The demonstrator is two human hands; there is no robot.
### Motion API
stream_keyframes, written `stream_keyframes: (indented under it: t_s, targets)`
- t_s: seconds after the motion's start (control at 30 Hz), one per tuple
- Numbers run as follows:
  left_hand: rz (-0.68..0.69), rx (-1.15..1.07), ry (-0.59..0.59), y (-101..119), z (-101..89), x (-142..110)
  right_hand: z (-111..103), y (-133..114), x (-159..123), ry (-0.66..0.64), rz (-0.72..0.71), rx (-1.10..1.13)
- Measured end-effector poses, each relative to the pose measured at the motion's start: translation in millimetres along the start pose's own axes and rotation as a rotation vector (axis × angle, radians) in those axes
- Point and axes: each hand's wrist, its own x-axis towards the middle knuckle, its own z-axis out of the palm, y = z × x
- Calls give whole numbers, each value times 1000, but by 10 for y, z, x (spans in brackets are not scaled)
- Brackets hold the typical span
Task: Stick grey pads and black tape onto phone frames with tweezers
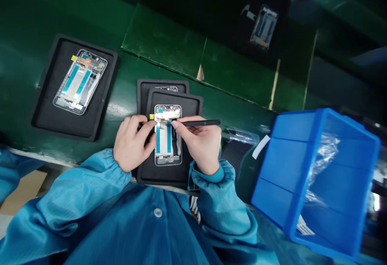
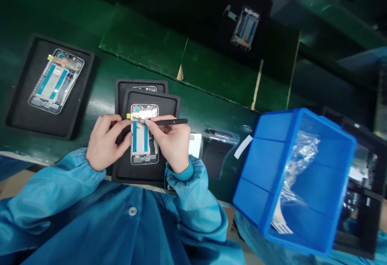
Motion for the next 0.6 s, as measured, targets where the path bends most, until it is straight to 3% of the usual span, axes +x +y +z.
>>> stream_keyframes:
  t_s: [0.6]
  targets:
    - [34,20,29,2,8,6,7,45,-2,-4,2,-50]
